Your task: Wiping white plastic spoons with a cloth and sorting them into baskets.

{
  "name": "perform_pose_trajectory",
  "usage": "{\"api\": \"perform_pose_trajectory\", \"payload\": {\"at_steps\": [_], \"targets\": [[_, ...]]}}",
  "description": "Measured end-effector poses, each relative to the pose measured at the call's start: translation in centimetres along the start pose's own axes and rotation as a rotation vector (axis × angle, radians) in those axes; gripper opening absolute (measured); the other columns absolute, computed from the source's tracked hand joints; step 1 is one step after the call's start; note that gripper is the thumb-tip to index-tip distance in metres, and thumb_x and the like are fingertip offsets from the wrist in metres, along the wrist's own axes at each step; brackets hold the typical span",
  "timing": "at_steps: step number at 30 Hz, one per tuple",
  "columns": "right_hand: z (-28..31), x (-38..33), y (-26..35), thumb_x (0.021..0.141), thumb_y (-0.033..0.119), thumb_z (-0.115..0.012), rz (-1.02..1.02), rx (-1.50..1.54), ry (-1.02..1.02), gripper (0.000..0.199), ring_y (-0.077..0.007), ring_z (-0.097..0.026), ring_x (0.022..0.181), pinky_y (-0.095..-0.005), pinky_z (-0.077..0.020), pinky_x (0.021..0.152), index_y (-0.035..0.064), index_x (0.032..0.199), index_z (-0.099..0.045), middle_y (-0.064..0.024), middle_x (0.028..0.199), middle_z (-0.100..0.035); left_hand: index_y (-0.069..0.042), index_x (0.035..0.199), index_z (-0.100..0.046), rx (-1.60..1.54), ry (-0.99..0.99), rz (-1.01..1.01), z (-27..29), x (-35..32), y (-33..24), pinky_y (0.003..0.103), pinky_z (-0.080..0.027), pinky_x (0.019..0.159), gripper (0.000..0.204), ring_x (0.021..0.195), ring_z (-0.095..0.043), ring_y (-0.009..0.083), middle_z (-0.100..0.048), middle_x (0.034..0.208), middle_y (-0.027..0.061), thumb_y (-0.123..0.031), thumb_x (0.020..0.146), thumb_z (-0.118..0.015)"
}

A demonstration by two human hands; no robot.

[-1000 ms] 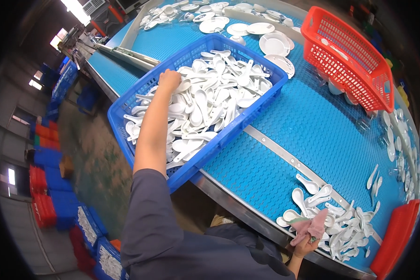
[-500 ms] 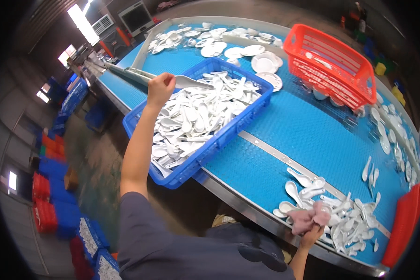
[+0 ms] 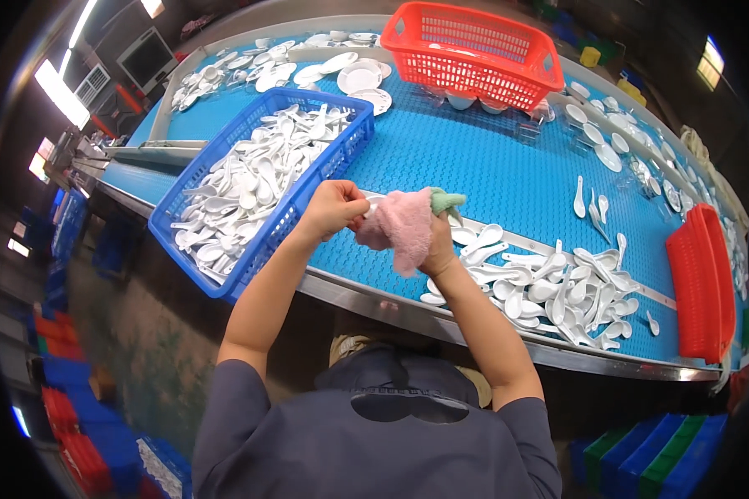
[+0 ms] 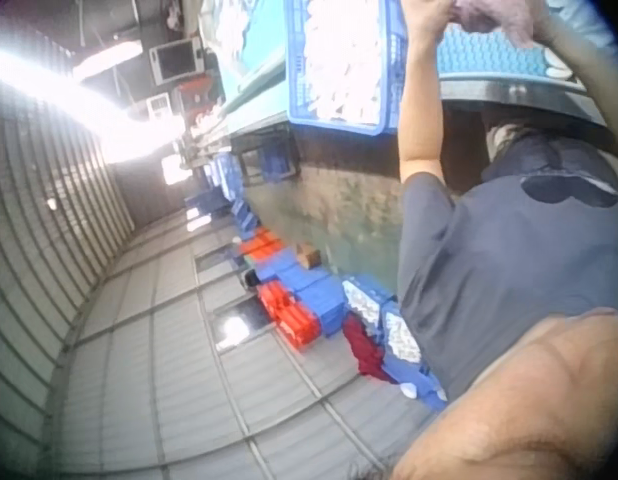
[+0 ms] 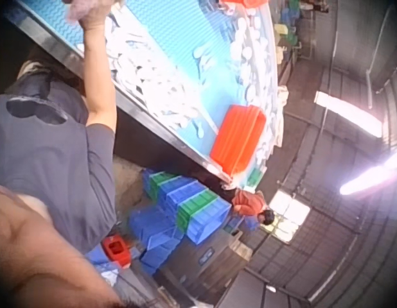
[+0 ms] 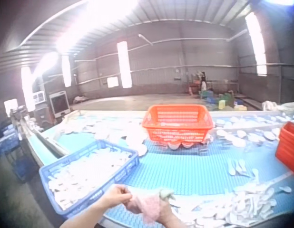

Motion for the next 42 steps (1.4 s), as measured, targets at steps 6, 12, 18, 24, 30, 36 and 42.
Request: {"api": "perform_pose_trajectory", "payload": {"at_steps": [6, 12, 18, 24, 30, 36, 42], "targets": [[8.4, 2.5, -3.2, 0.059, 0.02, -0.06, 0.439, -0.462, -0.012, 0.011, -0.0219, -0.053, 0.056, -0.0322, -0.0411, 0.046, 0.0112, 0.062, -0.056, -0.0031, 0.062, -0.054, 0.004, 0.072, -0.057, 0.152, -0.19, -0.077, 4.5, -2.0, -1.7, 0.023, -0.047, 0.043, 0.009, 0.049, -0.057, 0.0125, -0.057, 0.06, 0.0085, -0.003, 0.071, -0.06], [21.6, -1.3, -1.7, 0.088, 0.044, -0.042, -0.255, 0.082, -0.22, 0.052, -0.0156, -0.056, 0.052, -0.0254, -0.0441, 0.045, -0.0047, 0.09, -0.058, -0.0087, 0.07, -0.06, 0.005, 0.071, -0.057, 0.277, -0.54, -0.187, 15.9, -3.8, -2.4, 0.023, -0.049, 0.045, 0.009, 0.049, -0.059, 0.0126, -0.059, 0.061, 0.0086, -0.004, 0.073, -0.06], [38.9, -10.3, 8.8, 0.077, 0.025, -0.059, -0.727, 0.437, 0.36, 0.025, -0.022, -0.06, 0.078, -0.032, -0.0474, 0.066, 0.003, 0.089, -0.06, -0.0071, 0.083, -0.063, 0.003, 0.087, -0.061, 0.749, -0.902, -0.053, 28.0, -5.8, 2.7, 0.032, -0.05, 0.068, 0.025, 0.073, -0.064, 0.0219, -0.064, 0.081, 0.0166, -0.015, 0.071, -0.063], [32.2, -11.4, 23.2, 0.087, 0.016, -0.045, -0.592, -1.225, 0.28, 0.038, -0.0208, -0.056, 0.087, -0.0305, -0.0466, 0.079, -0.0045, 0.119, -0.042, -0.0126, 0.101, -0.057, 0.001, 0.105, -0.059, 0.951, -1.005, 0.141, 28.6, -11.6, 2.3, 0.035, -0.042, 0.088, 0.044, 0.102, -0.055, 0.0306, -0.059, 0.106, 0.0202, -0.024, 0.07, -0.067], [30.3, -14.6, 21.8, 0.087, 0.016, -0.044, -0.722, -1.237, 0.208, 0.039, -0.0221, -0.055, 0.09, -0.0316, -0.0455, 0.082, -0.0044, 0.12, -0.041, -0.0132, 0.104, -0.056, 0.001, 0.104, -0.059, 0.986, -0.95, 0.074, 28.8, -9.3, 2.8, 0.034, -0.044, 0.085, 0.044, 0.098, -0.057, 0.0312, -0.06, 0.103, 0.0199, -0.025, 0.071, -0.067], [30.2, -15.5, 20.1, 0.087, 0.017, -0.043, -0.749, -1.211, 0.2, 0.04, -0.0235, -0.055, 0.092, -0.0327, -0.0444, 0.084, -0.0043, 0.121, -0.04, -0.0138, 0.106, -0.055, -0.006, 0.107, -0.059, 1.156, -0.661, 0.177, 28.9, -7.5, 3.8, 0.035, -0.045, 0.083, 0.042, 0.096, -0.058, 0.0285, -0.062, 0.1, 0.015, -0.026, 0.071, -0.067], [30.6, -16.2, 19.2, 0.088, 0.017, -0.042, -0.761, -1.206, 0.195, 0.04, -0.0248, -0.054, 0.095, -0.0338, -0.0433, 0.086, -0.0042, 0.122, -0.039, -0.0144, 0.108, -0.054, -0.013, 0.115, -0.057, 1.132, -0.153, 0.251, 24.9, -5.9, 5.8, 0.035, -0.039, 0.092, 0.046, 0.109, -0.05, 0.0326, -0.048, 0.122, 0.019, -0.022, 0.072, -0.068]]}}
Point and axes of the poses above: each hand's wrist, its own x-axis towards the middle knuckle, its own z-axis out of the back of the hand, y = z × x, the point moved 3 cm from there along x, towards the middle knuckle
